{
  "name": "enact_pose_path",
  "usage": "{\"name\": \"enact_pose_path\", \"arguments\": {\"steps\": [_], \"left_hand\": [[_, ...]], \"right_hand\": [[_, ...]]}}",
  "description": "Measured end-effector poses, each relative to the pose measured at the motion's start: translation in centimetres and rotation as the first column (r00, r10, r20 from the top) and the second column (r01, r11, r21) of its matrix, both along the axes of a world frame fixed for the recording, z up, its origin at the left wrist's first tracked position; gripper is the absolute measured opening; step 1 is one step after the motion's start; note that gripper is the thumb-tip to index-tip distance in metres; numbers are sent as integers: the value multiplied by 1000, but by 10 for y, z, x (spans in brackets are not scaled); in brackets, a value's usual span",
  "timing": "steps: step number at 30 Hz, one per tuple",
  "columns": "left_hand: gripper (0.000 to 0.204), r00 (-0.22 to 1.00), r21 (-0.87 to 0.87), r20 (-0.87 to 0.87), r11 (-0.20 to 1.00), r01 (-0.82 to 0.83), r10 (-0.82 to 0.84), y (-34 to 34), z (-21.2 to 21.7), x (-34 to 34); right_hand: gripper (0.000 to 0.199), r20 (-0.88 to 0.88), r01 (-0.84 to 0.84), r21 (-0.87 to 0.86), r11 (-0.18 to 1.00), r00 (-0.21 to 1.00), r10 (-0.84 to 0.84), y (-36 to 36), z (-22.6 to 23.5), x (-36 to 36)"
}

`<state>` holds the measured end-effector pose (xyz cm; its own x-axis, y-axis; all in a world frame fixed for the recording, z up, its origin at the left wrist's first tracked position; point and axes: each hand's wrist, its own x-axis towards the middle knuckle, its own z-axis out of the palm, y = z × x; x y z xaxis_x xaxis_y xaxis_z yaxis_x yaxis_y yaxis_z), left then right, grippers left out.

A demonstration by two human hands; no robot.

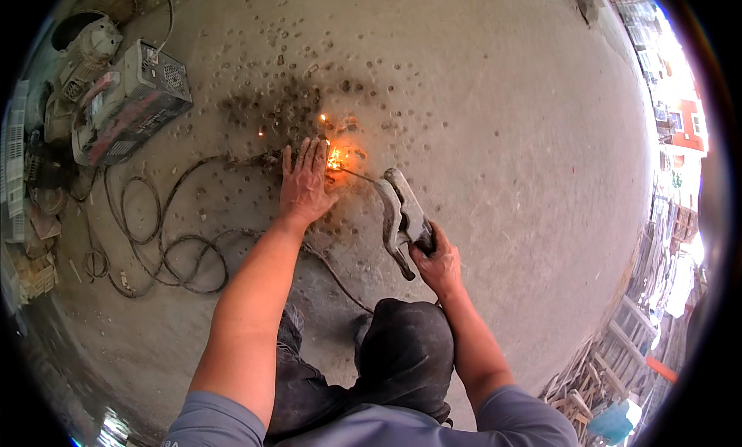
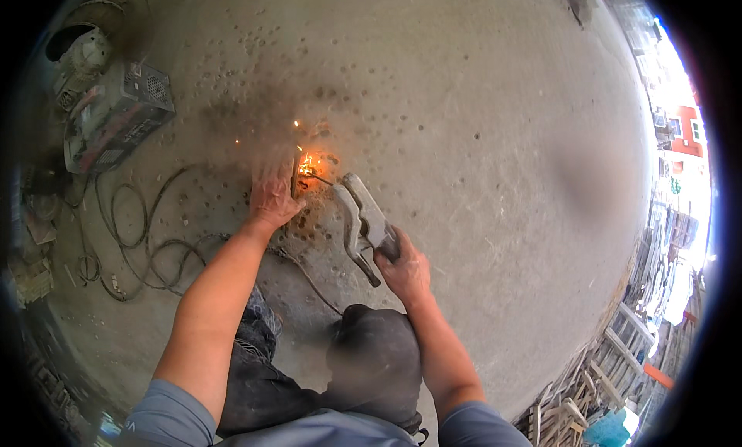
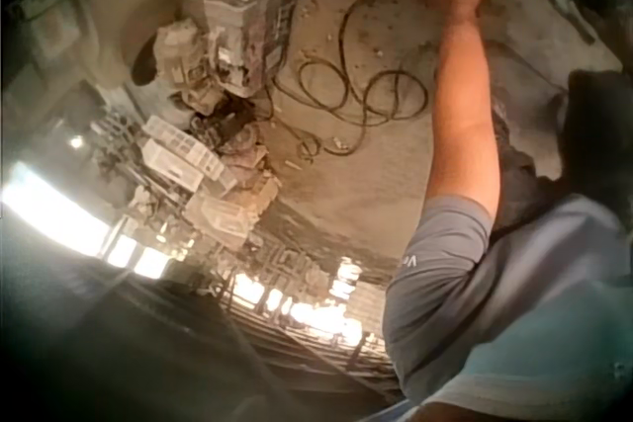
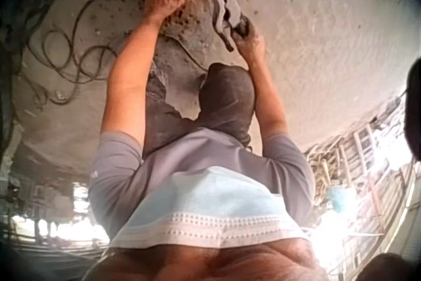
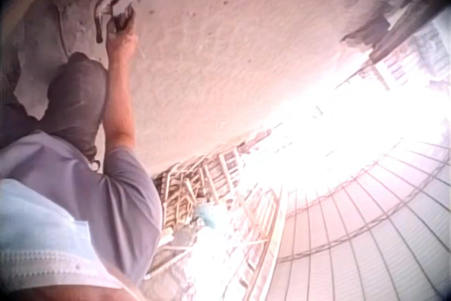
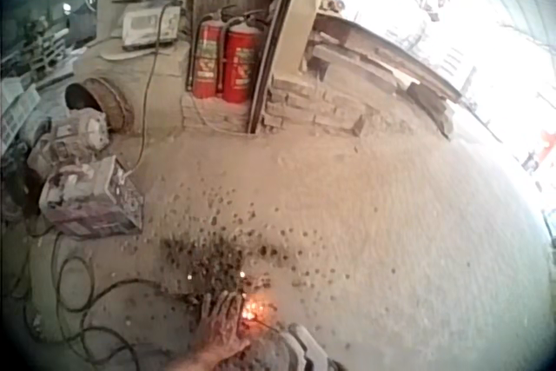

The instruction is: The person kneels on a concrete floor and uses a handheld welding torch to weld a metal rod to a metal plate. Sparks fly as the weld is applied. The person adjusts the rod and continues welding along the joint.

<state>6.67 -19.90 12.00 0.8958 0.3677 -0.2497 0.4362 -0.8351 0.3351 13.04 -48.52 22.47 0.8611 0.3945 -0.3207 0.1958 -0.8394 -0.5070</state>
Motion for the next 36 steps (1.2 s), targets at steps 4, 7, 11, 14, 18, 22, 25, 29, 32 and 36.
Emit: {"name": "enact_pose_path", "arguments": {"steps": [4, 7, 11, 14, 18, 22, 25, 29, 32, 36], "left_hand": [[111, 1000, 19, -4, 1000, 16, -16, 0, 2, 0], [109, 1000, 10, 16, 1000, 9, -9, 0, 3, -1], [108, 994, -26, 108, 999, -18, 21, -2, -6, -2], [109, 998, -48, 68, 999, -10, 14, -5, -1, 0], [113, 1000, -78, 14, 997, -9, 10, -4, 6, 2], [113, 1000, -91, 7, 996, -1, 1, -5, 3, 2], [114, 998, -104, 54, 994, 38, -32, -10, -3, 0], [115, 988, -78, 139, 994, 77, -66, -12, -7, -1], [118, 979, -45, 193, 996, 77, -67, -13, -11, -2], [107, 988, -75, 142, 994, 77, -66, -12, -2, 0]], "right_hand": [[55, 9, -10, -4, 1000, 1000, 10, -1, -1, -1], [54, 12, -21, 9, 1000, 1000, 21, 0, -1, -1], [53, 5, -28, 5, 1000, 1000, 28, 4, 0, -1], [53, 9, -36, -4, 999, 999, 36, 4, 1, 0], [54, 2, -40, -28, 999, 999, 40, 8, 3, 0], [55, 9, -54, -37, 998, 999, 54, 8, -1, 0], [56, 9, -52, -19, 998, 999, 53, 7, -4, 0], [56, -15, -55, -30, 998, 998, 54, 10, -2, 0], [56, -33, -43, -44, 998, 999, 41, 10, -4, 0], [54, -19, -53, -43, 998, 998, 53, 11, -3, 0]]}}
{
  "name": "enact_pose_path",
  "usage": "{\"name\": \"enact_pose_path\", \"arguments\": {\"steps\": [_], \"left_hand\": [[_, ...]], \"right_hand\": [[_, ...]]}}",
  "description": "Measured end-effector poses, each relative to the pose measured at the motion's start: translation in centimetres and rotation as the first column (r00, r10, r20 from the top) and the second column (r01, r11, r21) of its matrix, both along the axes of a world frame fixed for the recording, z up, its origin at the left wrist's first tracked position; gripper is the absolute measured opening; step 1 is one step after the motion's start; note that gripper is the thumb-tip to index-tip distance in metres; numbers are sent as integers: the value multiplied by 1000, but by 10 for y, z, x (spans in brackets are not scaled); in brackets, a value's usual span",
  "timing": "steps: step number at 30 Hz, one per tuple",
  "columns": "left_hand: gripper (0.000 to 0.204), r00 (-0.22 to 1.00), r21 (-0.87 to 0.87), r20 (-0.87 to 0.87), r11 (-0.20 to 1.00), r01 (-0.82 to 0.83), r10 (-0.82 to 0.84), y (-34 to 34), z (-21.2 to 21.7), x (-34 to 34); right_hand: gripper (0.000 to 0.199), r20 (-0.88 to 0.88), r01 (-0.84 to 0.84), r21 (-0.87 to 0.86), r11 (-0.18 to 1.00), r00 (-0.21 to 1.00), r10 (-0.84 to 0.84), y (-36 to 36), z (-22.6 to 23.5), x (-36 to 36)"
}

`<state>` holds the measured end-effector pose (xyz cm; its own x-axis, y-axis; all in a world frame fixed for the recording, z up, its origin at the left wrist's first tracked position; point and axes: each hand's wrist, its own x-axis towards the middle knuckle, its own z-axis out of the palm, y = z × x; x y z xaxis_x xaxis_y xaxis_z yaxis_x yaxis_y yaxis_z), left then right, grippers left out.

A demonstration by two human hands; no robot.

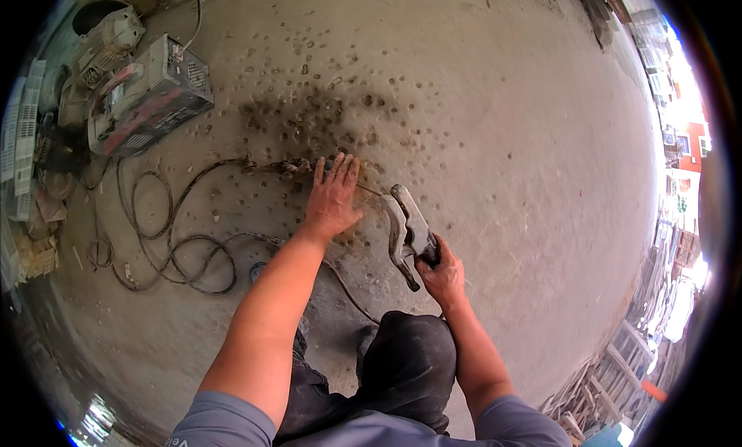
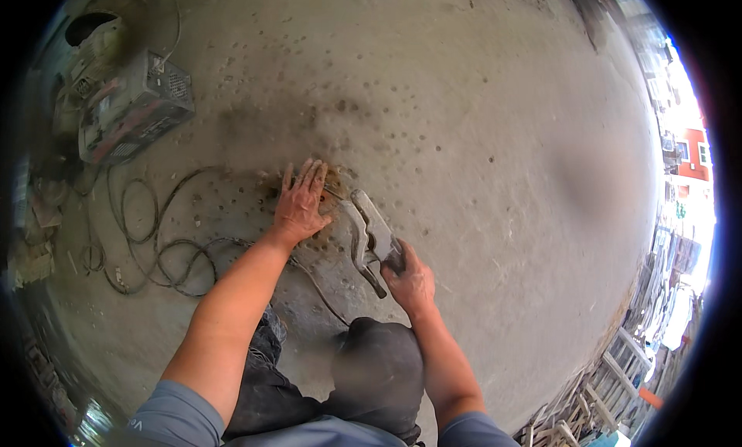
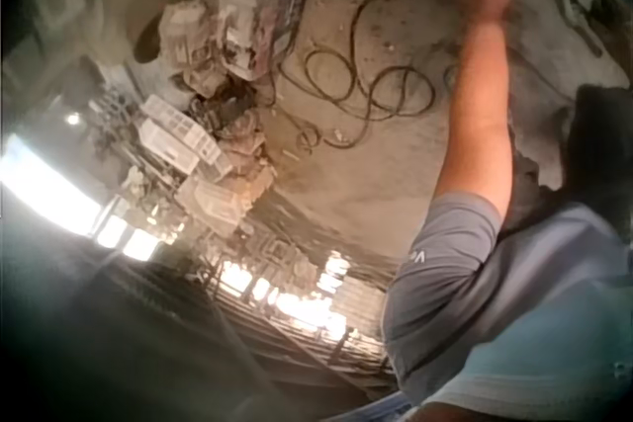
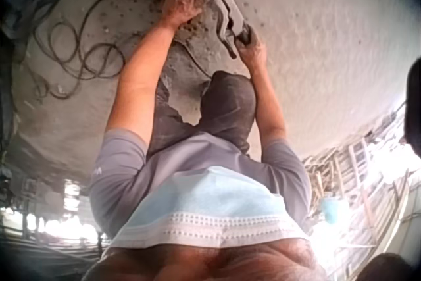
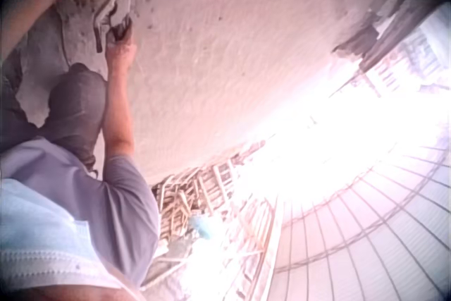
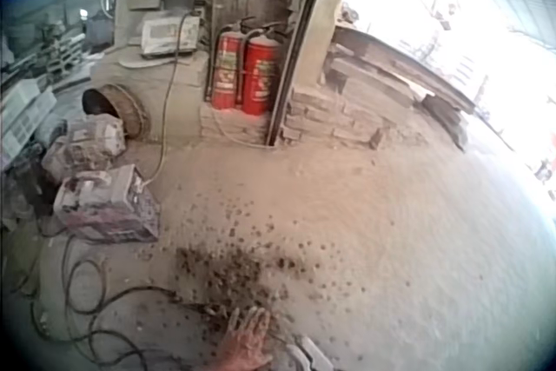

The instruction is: The person kneels on a concrete floor and uses a handheld welding torch to weld a metal rod to a metal plate. Sparks fly as the weld is applied. The person adjusts the rod and continues welding along the joint.

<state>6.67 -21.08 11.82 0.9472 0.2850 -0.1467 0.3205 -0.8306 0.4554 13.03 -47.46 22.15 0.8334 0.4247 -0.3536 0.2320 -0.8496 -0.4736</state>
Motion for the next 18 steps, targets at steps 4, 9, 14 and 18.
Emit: {"name": "enact_pose_path", "arguments": {"steps": [4, 9, 14, 18], "left_hand": [[88, 999, 20, 40, 1000, 3, -4, 0, 4, 2], [94, 965, -238, 212, 966, -100, 152, 3, -37, -4], [105, 981, -33, 181, 997, -70, 74, 3, -31, -1], [107, 991, -71, 65, 991, -115, 119, 11, -16, -5]], "right_hand": [[48, 144, -138, 104, 985, 982, 123, -24, -14, -2], [53, 38, -50, 126, 991, 998, 46, -16, -4, 1], [54, 90, 52, 111, 992, 994, -62, -18, 3, 1], [54, 38, 123, 130, 984, 991, -129, -18, 7, 0]]}}
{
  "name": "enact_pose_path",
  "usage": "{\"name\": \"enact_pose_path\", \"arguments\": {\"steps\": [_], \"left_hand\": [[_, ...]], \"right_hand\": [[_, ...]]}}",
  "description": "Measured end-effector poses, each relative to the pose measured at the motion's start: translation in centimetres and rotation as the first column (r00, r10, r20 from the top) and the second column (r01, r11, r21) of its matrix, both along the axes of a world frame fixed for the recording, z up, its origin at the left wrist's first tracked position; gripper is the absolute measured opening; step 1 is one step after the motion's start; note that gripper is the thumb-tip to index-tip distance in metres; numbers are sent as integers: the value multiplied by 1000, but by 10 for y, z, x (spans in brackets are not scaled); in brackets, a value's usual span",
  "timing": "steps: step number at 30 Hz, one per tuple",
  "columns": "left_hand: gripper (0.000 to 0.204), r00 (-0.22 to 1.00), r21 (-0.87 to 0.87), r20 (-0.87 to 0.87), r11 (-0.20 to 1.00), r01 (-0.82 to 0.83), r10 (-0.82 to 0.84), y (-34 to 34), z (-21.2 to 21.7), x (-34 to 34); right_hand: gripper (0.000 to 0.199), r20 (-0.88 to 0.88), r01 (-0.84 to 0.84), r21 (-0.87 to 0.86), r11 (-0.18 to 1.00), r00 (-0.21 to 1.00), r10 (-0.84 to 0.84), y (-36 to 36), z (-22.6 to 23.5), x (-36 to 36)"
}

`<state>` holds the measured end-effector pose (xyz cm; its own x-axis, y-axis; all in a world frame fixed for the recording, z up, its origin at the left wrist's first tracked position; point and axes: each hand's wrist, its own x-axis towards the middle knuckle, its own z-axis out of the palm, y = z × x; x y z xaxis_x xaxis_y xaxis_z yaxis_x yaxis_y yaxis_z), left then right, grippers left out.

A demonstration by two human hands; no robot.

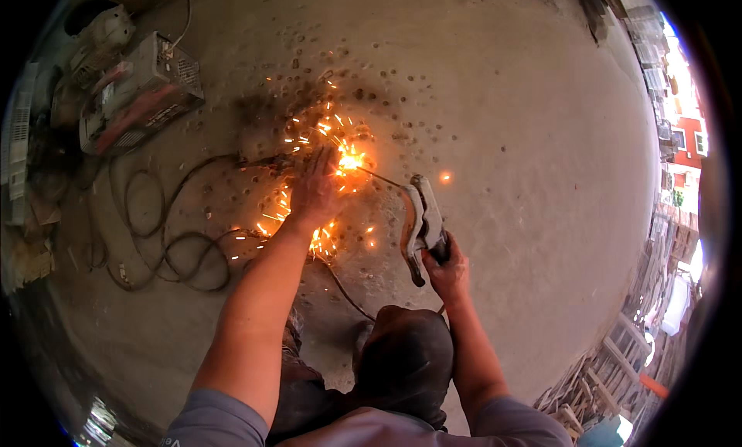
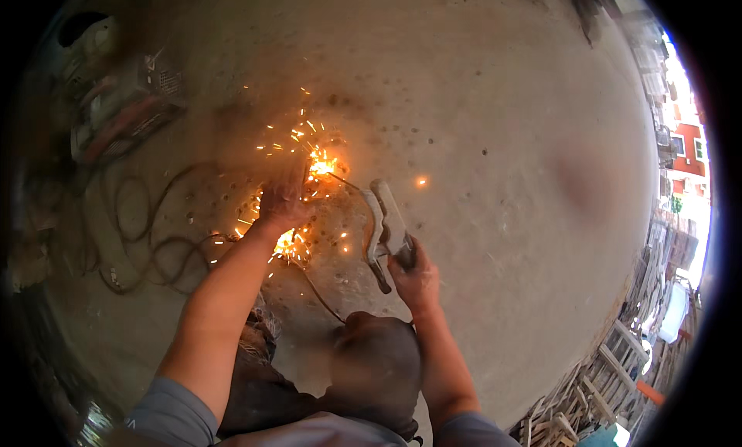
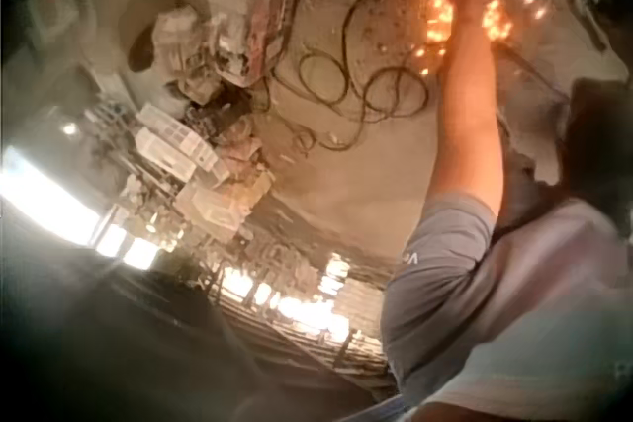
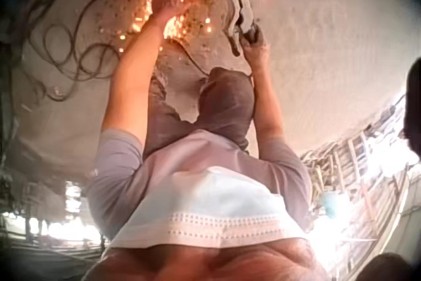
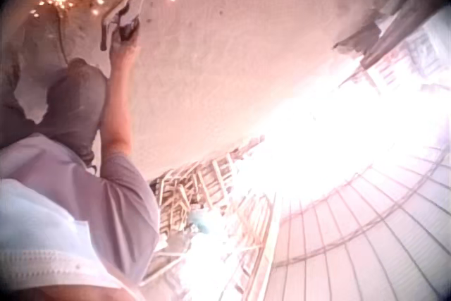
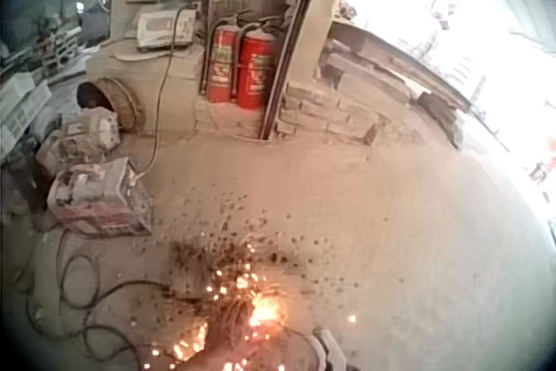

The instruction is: The person kneels on a concrete floor and uses a handheld welding torch to weld a metal rod to a metal plate. Sparks fly as the weld is applied. The person adjusts the rod and continues welding along the joint.

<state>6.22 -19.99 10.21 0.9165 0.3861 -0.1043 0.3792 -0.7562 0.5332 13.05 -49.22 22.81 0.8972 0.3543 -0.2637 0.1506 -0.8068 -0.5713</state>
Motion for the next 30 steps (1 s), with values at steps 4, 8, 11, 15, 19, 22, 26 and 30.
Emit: {"name": "enact_pose_path", "arguments": {"steps": [4, 8, 11, 15, 19, 22, 26, 30], "left_hand": [[107, 997, 95, -78, 995, 11, -3, 0, 6, -2], [107, 985, 74, -171, 996, 41, -27, 2, 17, 2], [106, 984, 92, -176, 994, 51, -35, 0, 21, 3], [105, 982, 75, -184, 996, 46, -32, -2, 22, 4], [106, 985, 53, -169, 998, 27, -18, -5, 21, 5], [108, 989, 64, -150, 998, 29, -19, -8, 18, 5], [111, 977, 36, -202, 996, 76, -67, -8, 23, 6], [112, 981, 28, -170, 995, 95, -89, -12, 21, 6]], "right_hand": [[55, 31, -60, 10, 998, 998, 60, -4, -6, -1], [54, -12, -72, -49, 996, 997, 71, 2, -1, -1], [54, -19, -92, -87, 992, 996, 91, 0, -1, 0], [55, -24, -108, -100, 989, 994, 106, 2, -1, 0], [55, -30, -116, -104, 988, 993, 113, 2, -3, 0], [54, -13, -131, -96, 987, 991, 130, 3, -4, 0], [54, -8, -137, -103, 985, 991, 137, 7, -2, 0], [53, 2, -141, -102, 985, 990, 142, 8, -4, -1]]}}
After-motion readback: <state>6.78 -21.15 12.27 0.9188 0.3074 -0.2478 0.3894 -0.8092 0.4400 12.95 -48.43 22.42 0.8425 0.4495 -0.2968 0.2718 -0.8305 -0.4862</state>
